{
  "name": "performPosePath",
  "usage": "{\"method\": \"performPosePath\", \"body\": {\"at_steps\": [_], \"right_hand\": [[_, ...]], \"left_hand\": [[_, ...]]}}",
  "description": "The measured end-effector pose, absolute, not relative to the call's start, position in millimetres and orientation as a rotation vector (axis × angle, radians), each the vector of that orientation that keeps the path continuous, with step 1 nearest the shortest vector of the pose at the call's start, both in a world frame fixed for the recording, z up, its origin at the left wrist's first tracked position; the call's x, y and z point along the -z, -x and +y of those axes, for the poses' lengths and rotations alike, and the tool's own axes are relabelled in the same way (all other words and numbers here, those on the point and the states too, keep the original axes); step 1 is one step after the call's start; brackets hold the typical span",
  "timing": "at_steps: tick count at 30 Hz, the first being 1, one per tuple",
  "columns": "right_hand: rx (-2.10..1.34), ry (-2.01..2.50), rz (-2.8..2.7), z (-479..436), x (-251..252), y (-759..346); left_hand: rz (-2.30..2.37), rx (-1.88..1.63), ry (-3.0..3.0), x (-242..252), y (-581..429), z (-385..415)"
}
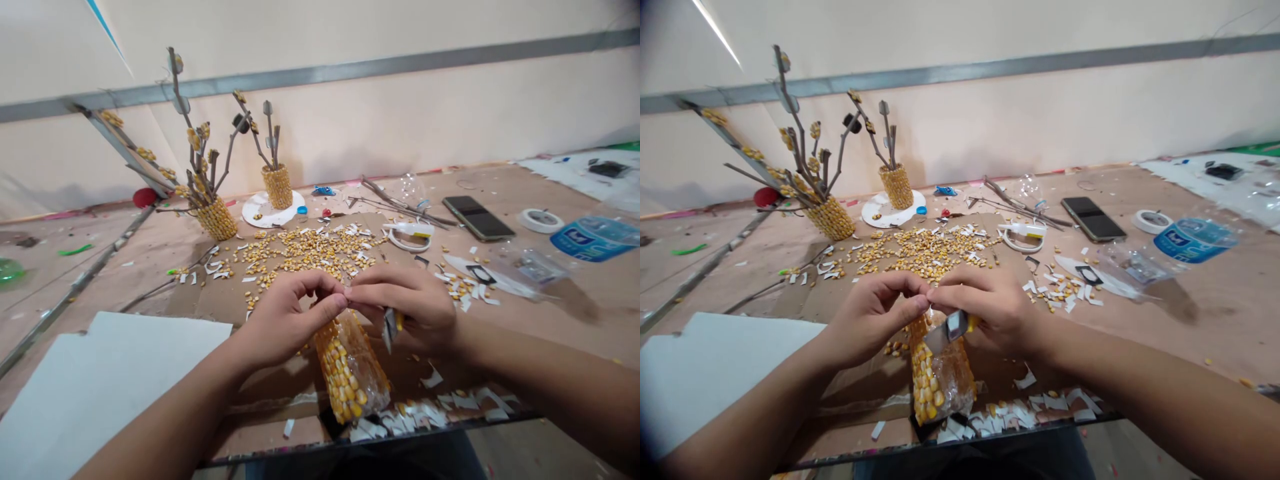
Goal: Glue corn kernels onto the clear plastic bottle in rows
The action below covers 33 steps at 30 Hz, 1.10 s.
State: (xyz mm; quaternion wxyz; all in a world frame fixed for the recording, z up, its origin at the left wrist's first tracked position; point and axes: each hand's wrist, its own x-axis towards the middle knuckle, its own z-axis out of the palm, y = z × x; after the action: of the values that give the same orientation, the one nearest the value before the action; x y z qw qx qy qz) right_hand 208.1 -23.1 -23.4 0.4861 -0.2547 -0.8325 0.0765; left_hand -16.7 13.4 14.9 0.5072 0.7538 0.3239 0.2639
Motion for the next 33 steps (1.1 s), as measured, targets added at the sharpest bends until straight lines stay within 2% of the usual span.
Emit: {"method": "performPosePath", "body": {"at_steps": [3,6,11,14,23,33], "right_hand": [[-0.179,0.649,-2.022,-23.9,22.6,-207.1],[-0.358,0.76,-2.06,-24.5,14.0,-207.4],[-0.727,1.031,-2.254,-24.2,-7.8,-211.3],[-0.924,1.069,-2.322,-24.5,-13.0,-212.0],[-1.208,1.317,-2.08,-22.9,-12.0,-205.1],[-1.524,1.369,-1.804,-16.2,-9.3,-201.6]], "left_hand": [[0.785,-0.621,-1.892,-18.2,17.1,14.5],[0.807,-0.544,-2.022,-24.9,26.5,21.1],[0.867,-0.03,-2.099,-35.1,50.5,37.1],[0.875,0.088,-2.092,-34.3,53.1,42.0],[0.863,0.052,-2.061,-27.1,41.5,41.3],[0.847,0.029,-2.043,-24.9,41.8,41.2]]}}
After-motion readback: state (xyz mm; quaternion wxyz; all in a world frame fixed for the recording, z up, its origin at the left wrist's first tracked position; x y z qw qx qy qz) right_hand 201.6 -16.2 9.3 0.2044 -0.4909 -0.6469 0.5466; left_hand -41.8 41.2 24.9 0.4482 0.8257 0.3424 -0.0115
